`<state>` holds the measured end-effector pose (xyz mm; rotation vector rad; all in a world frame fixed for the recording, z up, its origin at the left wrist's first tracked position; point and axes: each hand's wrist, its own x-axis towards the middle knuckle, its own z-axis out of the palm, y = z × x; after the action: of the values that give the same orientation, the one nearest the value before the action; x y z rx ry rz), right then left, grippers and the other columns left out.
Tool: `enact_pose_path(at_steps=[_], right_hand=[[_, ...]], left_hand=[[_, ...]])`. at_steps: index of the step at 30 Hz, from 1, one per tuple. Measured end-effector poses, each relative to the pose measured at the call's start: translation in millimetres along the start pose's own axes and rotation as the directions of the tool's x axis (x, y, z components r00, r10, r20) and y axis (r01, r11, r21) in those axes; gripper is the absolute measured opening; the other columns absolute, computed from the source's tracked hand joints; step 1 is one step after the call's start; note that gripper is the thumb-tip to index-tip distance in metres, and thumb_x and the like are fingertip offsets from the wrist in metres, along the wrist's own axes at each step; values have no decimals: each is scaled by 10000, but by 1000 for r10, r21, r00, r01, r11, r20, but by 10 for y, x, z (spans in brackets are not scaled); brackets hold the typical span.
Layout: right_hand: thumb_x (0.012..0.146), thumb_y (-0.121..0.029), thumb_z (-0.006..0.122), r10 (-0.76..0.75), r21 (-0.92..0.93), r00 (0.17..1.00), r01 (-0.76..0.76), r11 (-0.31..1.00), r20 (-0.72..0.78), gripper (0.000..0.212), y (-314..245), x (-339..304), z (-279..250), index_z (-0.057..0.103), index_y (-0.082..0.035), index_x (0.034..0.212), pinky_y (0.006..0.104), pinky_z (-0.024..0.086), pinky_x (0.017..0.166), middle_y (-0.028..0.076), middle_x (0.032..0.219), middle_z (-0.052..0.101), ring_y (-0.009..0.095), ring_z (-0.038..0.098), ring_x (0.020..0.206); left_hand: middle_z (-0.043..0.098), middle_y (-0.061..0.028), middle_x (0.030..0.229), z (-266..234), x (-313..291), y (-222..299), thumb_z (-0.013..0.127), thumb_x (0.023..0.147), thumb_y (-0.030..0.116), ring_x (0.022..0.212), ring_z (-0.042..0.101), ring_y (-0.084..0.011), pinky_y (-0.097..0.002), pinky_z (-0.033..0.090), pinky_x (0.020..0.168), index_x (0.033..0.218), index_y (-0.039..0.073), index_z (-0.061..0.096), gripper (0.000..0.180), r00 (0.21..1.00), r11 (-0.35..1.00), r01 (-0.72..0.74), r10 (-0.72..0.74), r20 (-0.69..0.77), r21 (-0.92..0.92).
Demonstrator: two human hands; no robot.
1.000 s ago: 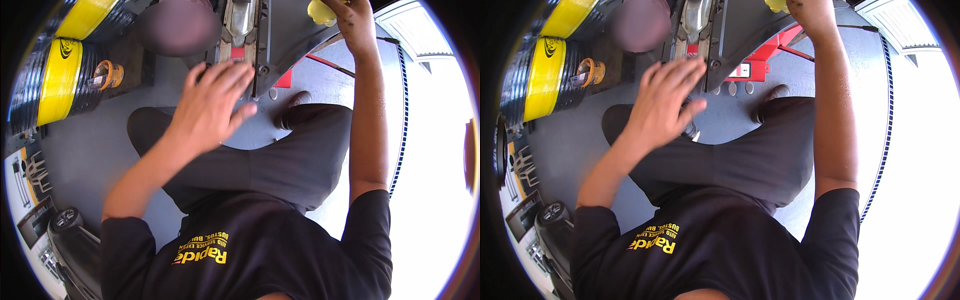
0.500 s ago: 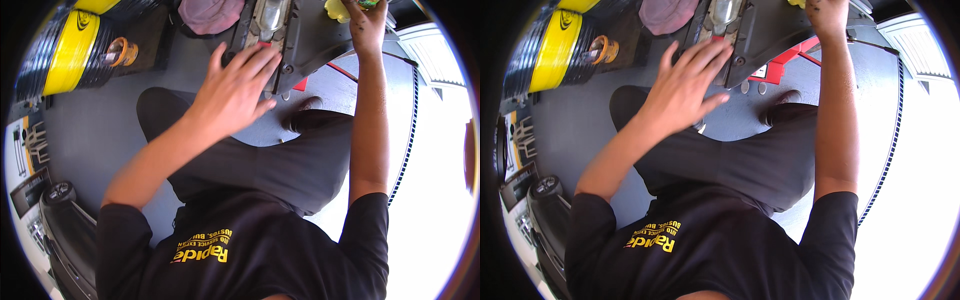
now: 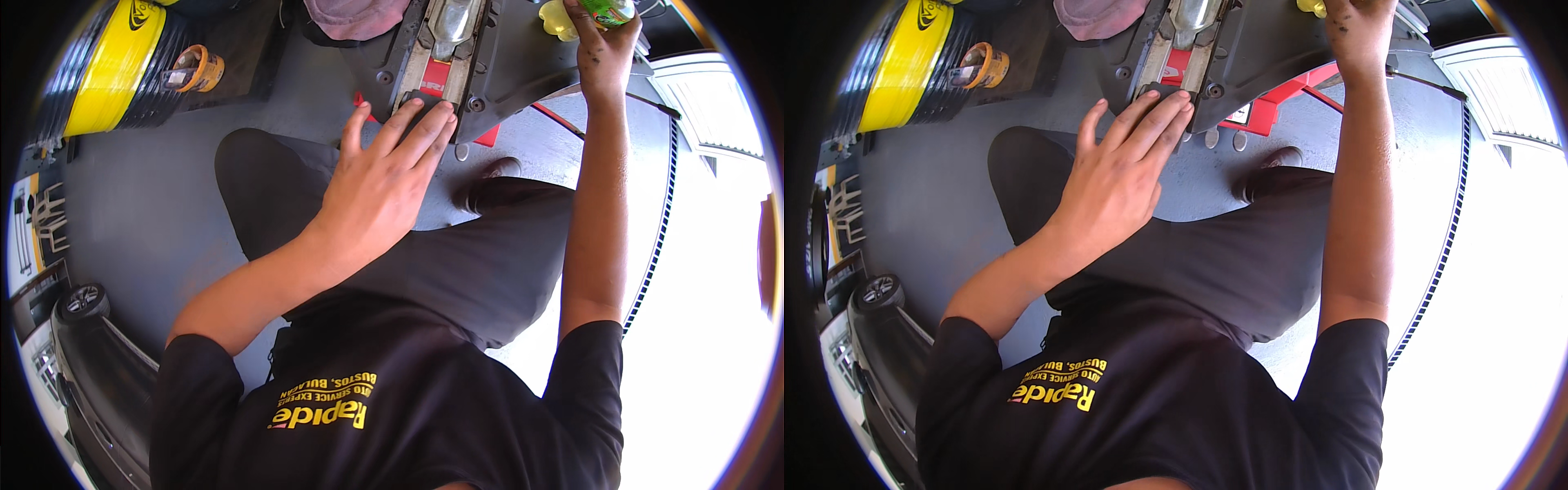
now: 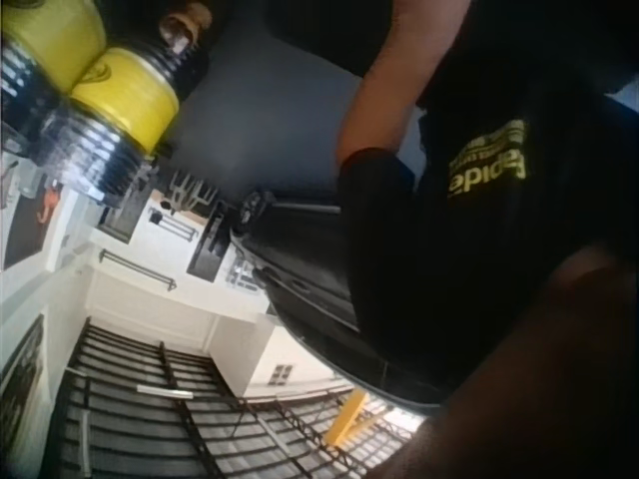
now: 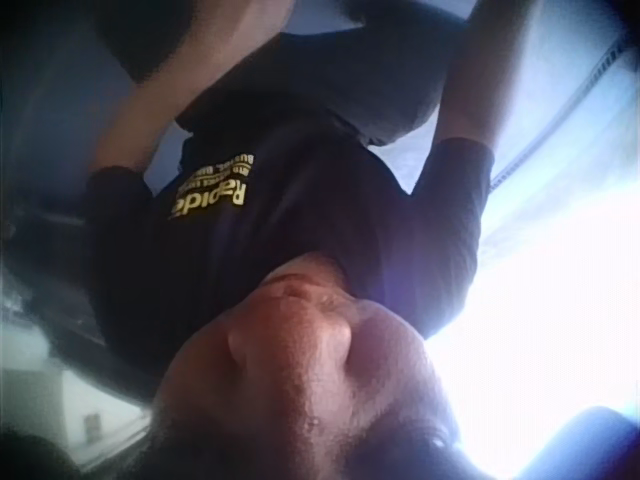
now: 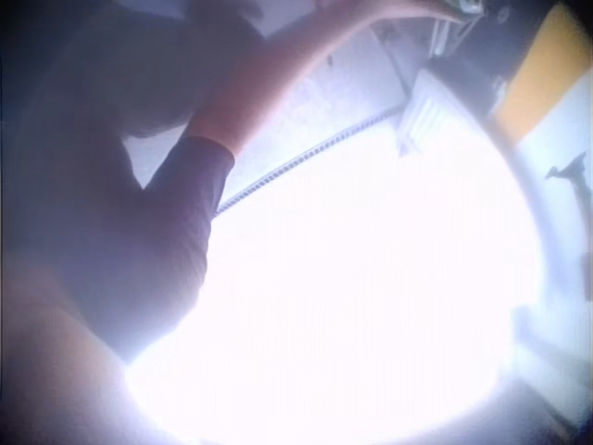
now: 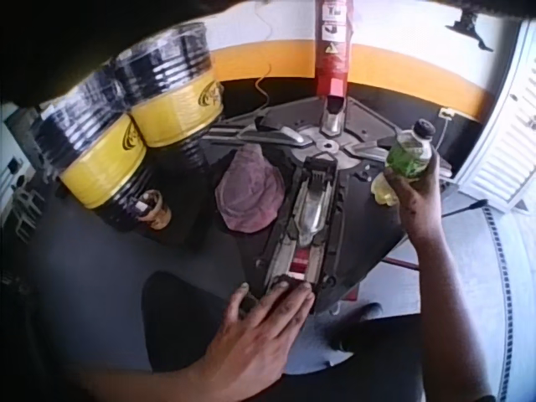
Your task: The person cleans a tire balancing machine using a cloth and a spray bottle. They wipe the metal surfaces and apply liquid from the bottle to the cloth before wiping again.
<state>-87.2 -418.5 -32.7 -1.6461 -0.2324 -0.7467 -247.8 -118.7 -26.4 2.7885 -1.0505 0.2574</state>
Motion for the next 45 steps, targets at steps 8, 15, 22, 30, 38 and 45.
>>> enact_pose_path(at_steps=[8, 15, 22, 30, 38, 45], right_hand=[[983, -73, 723, 16, -31, 1000, -16, 999, 4, 589, -7, -82, 2, 433, -66, 1496, 357, 533, 996, 103, 1305, 646, 215, 644, 1166], [993, -109, 737, 63, 117, 998, -63, 991, 9, 557, 38, -82, 43, 458, -81, 1474, 355, 523, 999, 82, 1303, 644, 199, 635, 1171], [1004, -122, 731, 27, 99, 1000, -27, 995, 0, 482, 64, -52, 27, 483, -72, 1414, 349, 519, 997, 77, 1285, 645, 195, 634, 1167], [972, -109, 750, -45, 103, 997, 52, 993, -68, 589, 188, 13, 138, 433, -74, 1467, 399, 541, 999, 137, 1352, 645, 263, 663, 1179], [952, -192, 797, -64, -272, 993, 89, 958, 101, 375, 396, 232, -154, 684, -22, 1266, 360, 525, 988, 163, 1195, 658, 233, 662, 1074], [935, -278, 844, 69, -329, 994, -37, 944, 87, 645, 227, 236, -147, 523, 79, 1366, 350, 531, 1008, 175, 1221, 637, 219, 654, 1099]], left_hand=[[528, -45, 1530, 54, 158, -78, 611, 876, 11, 1410, 502, -215, -555, 353, 1163, 1490, 74, 564, 619, 999, 1000, -8, 8, -33, -6], [523, -13, 1557, 24, 388, -258, 602, 875, 6, 1393, 520, -236, -576, 363, 1155, 1513, 102, 554, 648, 997, 993, -78, 77, 10, 92], [532, -10, 1535, -164, 143, -124, 619, 858, 2, 1406, 496, -239, -550, 353, 1165, 1494, 99, 568, 645, 994, 996, -73, 69, 81, 53], [539, -14, 1527, -126, -22, -60, 614, 845, -16, 1380, 507, -244, -559, 352, 1153, 1468, 97, 600, 634, 999, 999, -14, 12, 50, 40], [619, -46, 1394, 78, 50, -60, 600, 959, 196, 1289, 554, -242, -535, 423, 1061, 1274, 64, 738, 368, 989, 999, -30, 33, -146, 25], [637, -80, 1394, 24, 379, -142, 601, 945, 210, 1224, 583, -255, -510, 423, 1071, 1207, 11, 744, 358, 997, 1000, 2, 0, -73, 26]])
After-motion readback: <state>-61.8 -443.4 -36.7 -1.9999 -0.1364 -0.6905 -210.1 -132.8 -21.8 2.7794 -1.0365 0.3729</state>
